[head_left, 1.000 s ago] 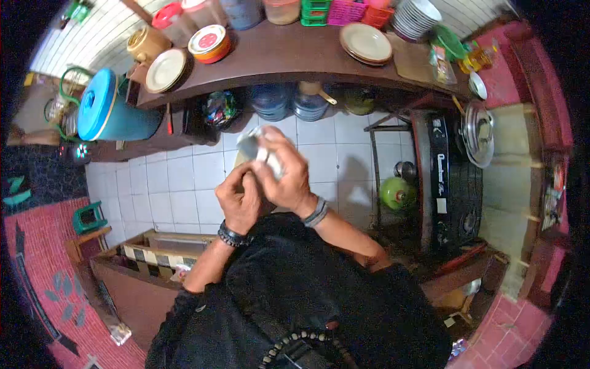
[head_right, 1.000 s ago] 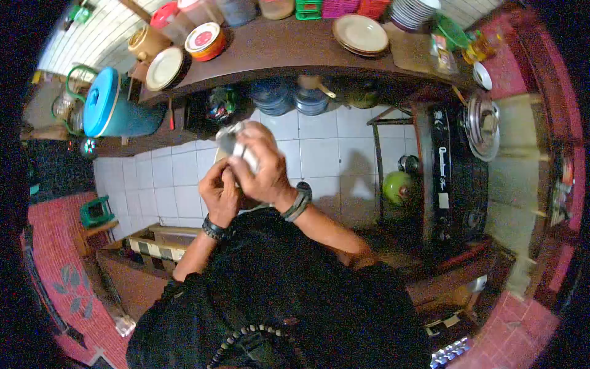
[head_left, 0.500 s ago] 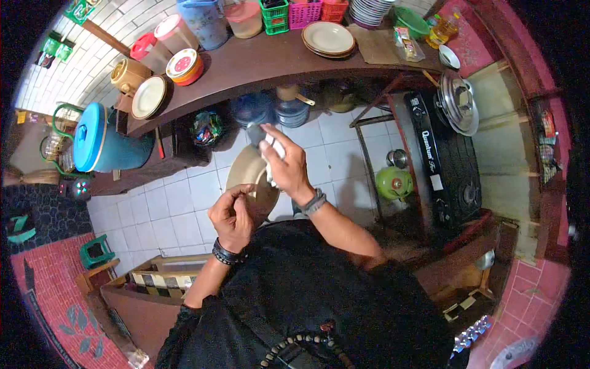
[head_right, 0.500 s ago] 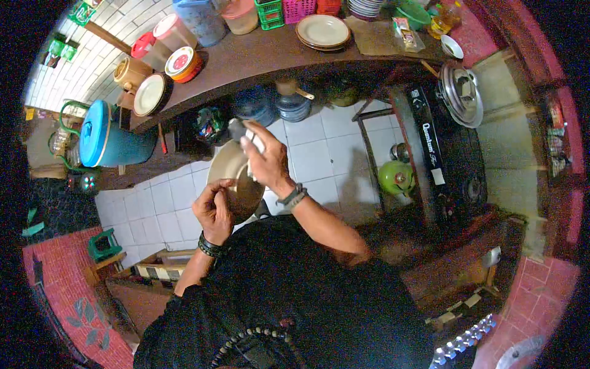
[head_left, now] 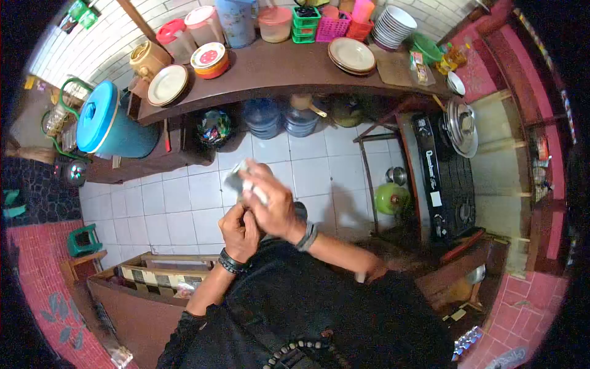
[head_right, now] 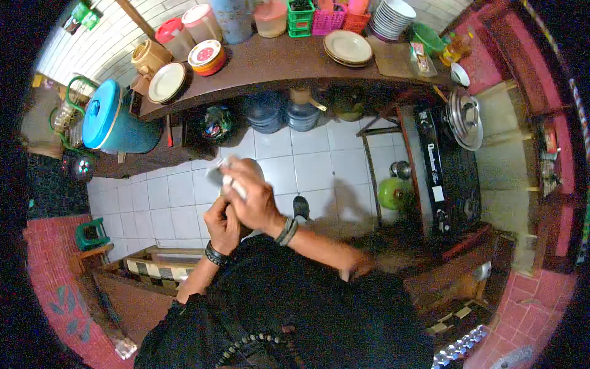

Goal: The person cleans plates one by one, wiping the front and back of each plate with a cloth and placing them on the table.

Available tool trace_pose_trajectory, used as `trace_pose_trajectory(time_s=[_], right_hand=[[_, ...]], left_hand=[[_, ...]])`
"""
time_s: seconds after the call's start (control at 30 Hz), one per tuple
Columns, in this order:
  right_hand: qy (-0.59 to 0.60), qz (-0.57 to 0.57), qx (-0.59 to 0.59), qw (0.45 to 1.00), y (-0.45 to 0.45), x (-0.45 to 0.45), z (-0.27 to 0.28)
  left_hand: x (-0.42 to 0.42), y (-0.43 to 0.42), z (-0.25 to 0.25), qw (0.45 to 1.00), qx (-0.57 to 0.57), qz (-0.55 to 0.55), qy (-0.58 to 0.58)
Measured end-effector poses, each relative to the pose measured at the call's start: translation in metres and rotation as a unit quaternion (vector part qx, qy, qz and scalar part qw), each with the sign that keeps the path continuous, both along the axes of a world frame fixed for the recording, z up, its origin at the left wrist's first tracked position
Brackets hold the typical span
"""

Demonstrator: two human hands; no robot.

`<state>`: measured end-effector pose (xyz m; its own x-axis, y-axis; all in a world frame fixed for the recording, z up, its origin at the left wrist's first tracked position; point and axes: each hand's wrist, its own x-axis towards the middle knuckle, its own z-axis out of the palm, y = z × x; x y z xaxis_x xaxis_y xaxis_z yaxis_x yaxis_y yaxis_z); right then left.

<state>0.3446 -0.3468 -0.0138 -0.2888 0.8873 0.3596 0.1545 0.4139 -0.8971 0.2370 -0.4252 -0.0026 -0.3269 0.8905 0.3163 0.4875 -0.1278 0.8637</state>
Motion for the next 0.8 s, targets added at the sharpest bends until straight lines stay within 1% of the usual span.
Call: trace_pose_trajectory(time_s=[0.03,0.1,0.13,0.17,0.23,0.27,0.3,0.33,0.37,0.43,0.5,0.53,0.57,0.63,0.7,0.73,0.77,0.8], right_hand=[[0.040,0.027,-0.010,0.999,-0.008,-0.003,0.014],[0.042,0.043,-0.035,0.998,0.001,-0.006,-0.006],[0.087,0.015,-0.093,0.992,0.008,-0.010,-0.024],[0.101,-0.024,-0.213,0.972,0.015,-0.012,-0.036],[0.004,-0.047,-0.194,0.980,0.010,-0.022,-0.036],[-0.003,-0.008,-0.110,0.994,-0.001,-0.028,-0.034],[-0.012,0.031,-0.026,0.999,-0.018,-0.037,-0.014],[-0.040,0.071,0.034,0.996,-0.030,-0.042,0.003],[-0.034,0.084,0.047,0.995,-0.037,-0.047,0.017],[-0.019,0.048,0.007,0.999,-0.030,-0.049,0.009],[0.079,-0.088,-0.071,0.991,-0.014,-0.050,-0.040],[0.175,-0.087,-0.319,0.927,-0.014,-0.041,-0.031],[0.210,-0.094,-0.364,0.903,-0.009,-0.032,-0.039],[0.326,-0.070,-0.454,0.826,-0.010,-0.014,-0.078],[0.456,-0.016,-0.528,0.716,-0.015,-0.010,-0.087],[0.478,0.006,-0.539,0.694,-0.015,-0.005,-0.090],[0.488,0.022,-0.536,0.688,-0.012,0.002,-0.094],[0.490,0.028,-0.537,0.686,-0.008,0.010,-0.089]], left_hand=[[-0.004,-0.005,0.002,1.000,-0.024,0.001,-0.007],[-0.015,-0.015,0.005,0.997,-0.071,0.000,-0.022],[-0.017,-0.020,0.005,0.998,-0.050,0.008,-0.047],[-0.022,-0.024,0.005,0.998,-0.044,0.010,-0.048],[-0.033,-0.033,0.004,0.996,-0.064,0.011,-0.062],[-0.038,-0.036,0.000,0.995,-0.078,0.012,-0.063],[-0.046,-0.040,-0.006,0.995,-0.069,0.011,-0.066],[-0.054,-0.044,-0.014,0.997,-0.062,0.013,-0.045],[-0.059,-0.048,-0.018,0.998,-0.054,0.016,-0.023],[-0.063,-0.051,-0.007,0.999,-0.021,0.017,-0.037],[-0.059,-0.050,0.011,0.991,-0.017,0.020,-0.133],[-0.057,-0.050,0.014,0.991,0.020,0.022,-0.130],[-0.055,-0.048,0.012,0.991,0.031,0.023,-0.130],[-0.049,-0.041,0.005,0.988,0.120,0.076,-0.063],[-0.040,-0.040,0.002,0.986,0.123,0.081,-0.077],[-0.032,-0.040,0.006,0.986,0.100,0.075,-0.105],[-0.024,-0.040,0.008,0.986,0.075,0.068,-0.133],[-0.016,-0.037,0.009,0.989,0.096,0.067,-0.087]])
